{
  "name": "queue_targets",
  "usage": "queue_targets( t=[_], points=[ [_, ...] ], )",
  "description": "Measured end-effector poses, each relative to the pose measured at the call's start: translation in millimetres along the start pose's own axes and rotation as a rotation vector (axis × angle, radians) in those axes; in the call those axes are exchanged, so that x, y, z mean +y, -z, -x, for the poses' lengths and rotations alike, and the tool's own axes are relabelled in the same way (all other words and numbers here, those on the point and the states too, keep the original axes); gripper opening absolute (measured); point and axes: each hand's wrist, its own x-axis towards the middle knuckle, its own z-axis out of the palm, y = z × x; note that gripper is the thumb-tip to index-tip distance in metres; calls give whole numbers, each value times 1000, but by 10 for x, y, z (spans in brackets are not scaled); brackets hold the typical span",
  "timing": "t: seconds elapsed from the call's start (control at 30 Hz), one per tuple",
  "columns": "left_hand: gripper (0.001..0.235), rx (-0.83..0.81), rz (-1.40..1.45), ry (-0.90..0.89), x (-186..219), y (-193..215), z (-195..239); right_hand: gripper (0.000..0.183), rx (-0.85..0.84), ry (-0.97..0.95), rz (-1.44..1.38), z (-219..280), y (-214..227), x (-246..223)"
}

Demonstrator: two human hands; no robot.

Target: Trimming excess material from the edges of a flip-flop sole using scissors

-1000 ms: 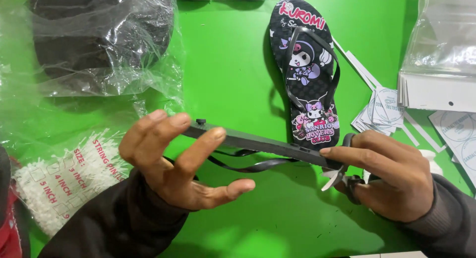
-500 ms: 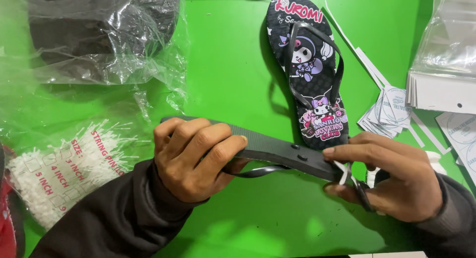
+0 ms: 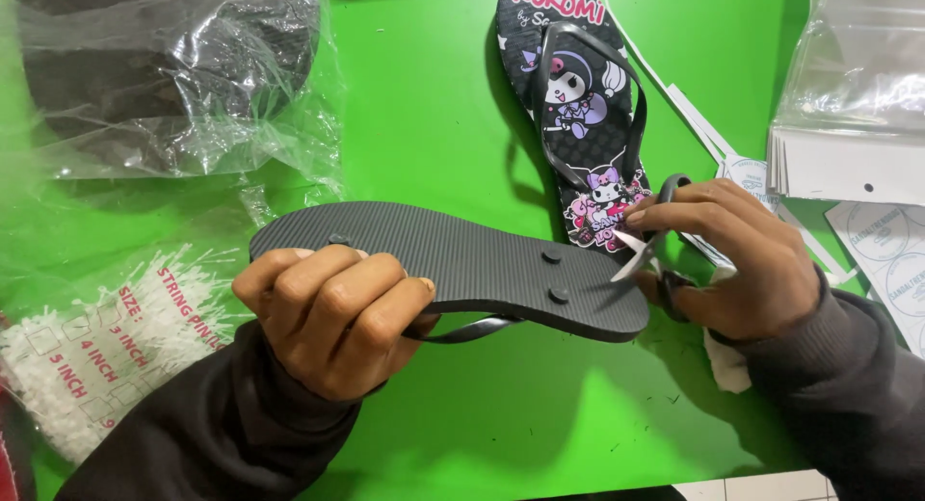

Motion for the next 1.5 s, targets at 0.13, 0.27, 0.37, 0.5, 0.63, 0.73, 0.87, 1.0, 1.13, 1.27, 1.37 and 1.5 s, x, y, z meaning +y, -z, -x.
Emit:
queue_targets(
  t=[0.13, 0.27, 0.37, 0.5, 0.63, 0.73, 0.87, 1.0, 1.13, 1.27, 1.37, 1.5],
  points=[
    [15, 27, 0, -3, 13, -29, 4, 60, 6, 64, 117, 80, -129, 95],
    [13, -6, 13, 0, 21, -16, 7, 65, 16, 78, 247, 140, -144, 158],
    [12, -8, 18, 0, 20, -13, 4, 59, 31, 46, 278, 138, -123, 177],
    [17, -18, 3, -25, 4, 1, 67, 45, 30, -26, 254, 69, -28, 100],
    [14, -64, -5, -108, -61, 66, 110, 55, 18, -50, 273, 127, 24, 114],
    [16, 7, -11, -156, -85, 67, 134, 57, 16, -40, 298, 149, 53, 93],
    [12, -32, -11, -158, -87, 99, 140, 60, 102, -111, 183, 162, 84, 2],
    [11, -30, -17, -128, -85, 74, 125, 59, 109, -137, 230, 239, 127, -55],
    [19, -81, -52, -95, -49, 61, 49, 54, 76, -45, 121, 148, 223, -129],
    [20, -70, -83, -18, -14, 31, 17, 51, -69, -37, 180, 179, 284, -81],
    [21, -120, -79, 27, -8, 38, 10, 49, -126, -21, 224, 210, 314, -29],
    [16, -140, -85, 56, -14, 22, 39, 45, -175, 31, 374, 260, 315, 24]
  ],
)
